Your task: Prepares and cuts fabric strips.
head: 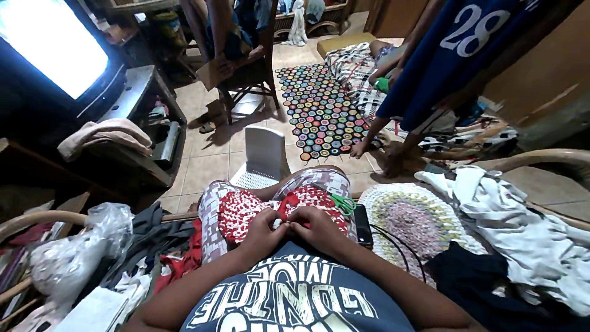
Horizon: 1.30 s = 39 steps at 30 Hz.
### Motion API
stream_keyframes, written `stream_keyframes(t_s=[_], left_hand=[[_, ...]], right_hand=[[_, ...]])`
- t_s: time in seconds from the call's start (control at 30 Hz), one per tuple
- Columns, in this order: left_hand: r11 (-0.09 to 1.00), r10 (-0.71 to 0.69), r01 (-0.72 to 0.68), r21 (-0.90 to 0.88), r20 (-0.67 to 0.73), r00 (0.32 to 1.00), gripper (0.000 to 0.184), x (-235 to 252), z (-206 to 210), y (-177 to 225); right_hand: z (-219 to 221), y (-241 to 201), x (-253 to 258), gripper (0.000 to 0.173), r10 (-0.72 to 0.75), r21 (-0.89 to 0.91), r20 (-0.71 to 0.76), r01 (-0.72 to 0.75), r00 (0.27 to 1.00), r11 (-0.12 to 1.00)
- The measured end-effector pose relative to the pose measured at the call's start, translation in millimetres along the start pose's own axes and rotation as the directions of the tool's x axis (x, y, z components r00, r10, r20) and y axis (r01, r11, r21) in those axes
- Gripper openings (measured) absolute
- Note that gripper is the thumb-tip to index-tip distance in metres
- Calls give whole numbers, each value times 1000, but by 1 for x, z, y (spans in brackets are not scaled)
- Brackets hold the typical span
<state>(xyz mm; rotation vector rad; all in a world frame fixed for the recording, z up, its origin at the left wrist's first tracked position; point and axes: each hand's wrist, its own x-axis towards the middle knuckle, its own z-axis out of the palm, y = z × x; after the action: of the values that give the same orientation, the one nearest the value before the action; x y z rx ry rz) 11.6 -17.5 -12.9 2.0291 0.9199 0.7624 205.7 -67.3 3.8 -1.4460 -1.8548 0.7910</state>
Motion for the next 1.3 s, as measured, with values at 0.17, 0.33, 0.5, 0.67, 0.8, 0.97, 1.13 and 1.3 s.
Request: stream_keyframes(t_s=[0.17,0.33,0.5,0.67,0.8,0.97,1.13,1.3], left_hand=[[993,32,-35,115,26,999,25,1,-1,-2],[978,-117,87,190,150,982,33,3,-6,12],[980,-109,77,186,169,980,33,2,-6,13],[999,-49,52,-13,175,983,24,3,-9,-1],[870,-273,384,-309,348,897,18,8,-17,3],[703,-382,560,-440,431,818,16,12,-18,3],[661,-414,570,-488,397,819,13,12,-14,2],[737,-390,540,-406,397,831,13,14,-15,1]], right_hand=[[11,9,3,22,-24,67,2,24,1000,997],[9,16,6,21,15,235,119,-42,993,971],[3,14,6,25,66,276,213,-124,975,953],[2,13,4,18,16,263,99,-42,995,964],[5,16,0,17,-250,-74,-141,242,958,968],[21,25,0,14,-551,-461,-278,394,787,795],[24,27,2,16,-568,-516,-267,383,778,766],[30,24,2,16,-558,-577,-262,336,787,745]])
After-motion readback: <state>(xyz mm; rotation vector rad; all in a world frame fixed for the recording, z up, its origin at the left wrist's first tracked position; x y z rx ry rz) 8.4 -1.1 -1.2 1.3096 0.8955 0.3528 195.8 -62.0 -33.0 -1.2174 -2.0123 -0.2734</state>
